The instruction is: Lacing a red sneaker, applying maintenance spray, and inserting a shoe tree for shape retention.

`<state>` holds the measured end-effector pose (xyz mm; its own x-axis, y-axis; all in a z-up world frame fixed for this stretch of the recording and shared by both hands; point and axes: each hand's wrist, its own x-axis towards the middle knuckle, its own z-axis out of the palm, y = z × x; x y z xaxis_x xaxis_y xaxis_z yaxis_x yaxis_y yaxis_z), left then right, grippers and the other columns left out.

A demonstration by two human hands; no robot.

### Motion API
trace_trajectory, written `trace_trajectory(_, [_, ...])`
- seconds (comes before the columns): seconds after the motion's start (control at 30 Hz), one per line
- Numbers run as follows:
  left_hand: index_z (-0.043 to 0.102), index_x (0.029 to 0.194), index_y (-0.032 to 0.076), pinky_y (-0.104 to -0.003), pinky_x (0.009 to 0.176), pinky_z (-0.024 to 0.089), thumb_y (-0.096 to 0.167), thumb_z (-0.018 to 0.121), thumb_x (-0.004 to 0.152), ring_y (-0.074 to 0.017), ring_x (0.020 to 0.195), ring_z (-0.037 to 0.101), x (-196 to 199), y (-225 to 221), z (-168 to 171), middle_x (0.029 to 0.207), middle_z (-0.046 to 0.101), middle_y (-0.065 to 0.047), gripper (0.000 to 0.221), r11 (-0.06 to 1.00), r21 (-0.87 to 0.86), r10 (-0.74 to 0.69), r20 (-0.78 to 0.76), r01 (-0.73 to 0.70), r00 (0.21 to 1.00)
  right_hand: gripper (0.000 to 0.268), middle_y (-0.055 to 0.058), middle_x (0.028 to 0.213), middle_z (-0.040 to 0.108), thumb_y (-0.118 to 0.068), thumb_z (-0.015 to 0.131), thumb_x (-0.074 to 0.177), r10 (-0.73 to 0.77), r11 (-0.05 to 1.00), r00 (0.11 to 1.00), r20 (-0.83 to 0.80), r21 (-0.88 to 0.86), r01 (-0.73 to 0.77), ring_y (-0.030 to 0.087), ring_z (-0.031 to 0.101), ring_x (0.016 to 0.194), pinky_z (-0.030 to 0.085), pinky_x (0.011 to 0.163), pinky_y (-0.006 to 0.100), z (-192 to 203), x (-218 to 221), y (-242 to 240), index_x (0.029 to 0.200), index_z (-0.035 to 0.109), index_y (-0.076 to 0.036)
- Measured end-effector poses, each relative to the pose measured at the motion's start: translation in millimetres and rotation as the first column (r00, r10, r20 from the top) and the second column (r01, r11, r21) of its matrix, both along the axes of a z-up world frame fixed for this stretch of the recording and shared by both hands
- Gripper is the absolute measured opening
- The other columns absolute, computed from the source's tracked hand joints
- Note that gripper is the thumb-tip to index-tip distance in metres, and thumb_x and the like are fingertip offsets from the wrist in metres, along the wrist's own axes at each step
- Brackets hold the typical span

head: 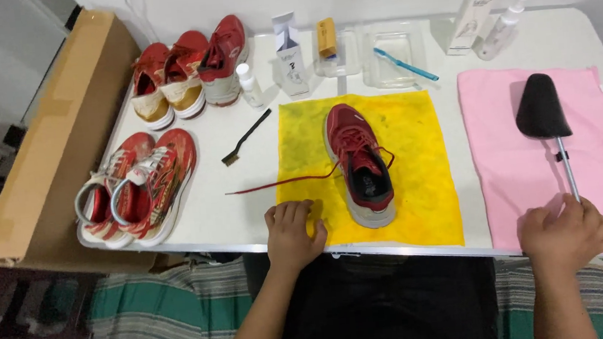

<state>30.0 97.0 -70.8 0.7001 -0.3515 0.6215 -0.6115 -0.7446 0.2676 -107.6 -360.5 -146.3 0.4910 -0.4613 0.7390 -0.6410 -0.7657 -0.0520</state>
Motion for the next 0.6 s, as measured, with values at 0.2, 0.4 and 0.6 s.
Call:
trace_trajectory(0.2, [0.068,0.108,0.008,-0.046,0.091,0.042,0.031,0.062,0.087,-0.0269,0.098,0.064,0,-1,5,0.104,0.07,-0.004,0.032,0.999,0.037,-0.031,0.044,0.03,0.999,0.048,0.017,0.132,0.075,-0.026,0.07,0.086,0.018,0.993,0.999,0.04,0.118,-0.023,0.042,0.059,0.118,0.044,0.089,0.055,-18,-6,-11,0.127,0.084,-0.005])
trace_trajectory(0.4, [0.067,0.113,0.009,-0.049,0.095,0.04,0.032,0.063,0.086,-0.0307,0.102,0.06,6,1,-2,0.107,0.069,-0.007,0.036,0.994,0.094,-0.039,-0.103,0.049,0.994,0.047,0.024,0.119,0.074,-0.014,0.071,0.084,0.03,0.996,0.998,0.063,0.084,-0.036,0.048,0.062,0.108,0.045,0.079,0.057,4,-1,7,0.128,0.074,0.002])
trace_trajectory(0.6, [0.068,0.113,0.01,-0.047,0.099,0.038,0.037,0.063,0.088,-0.0279,0.105,0.06,10,2,-1,0.108,0.069,-0.004,0.037,0.995,0.094,-0.022,-0.122,0.033,0.992,0.05,0.019,0.112,0.074,-0.02,0.069,0.086,-0.11,0.994,0.988,-0.108,-0.014,0.109,0.04,0.066,0.098,0.042,0.07,0.05,16,1,6,0.133,0.074,-0.002])
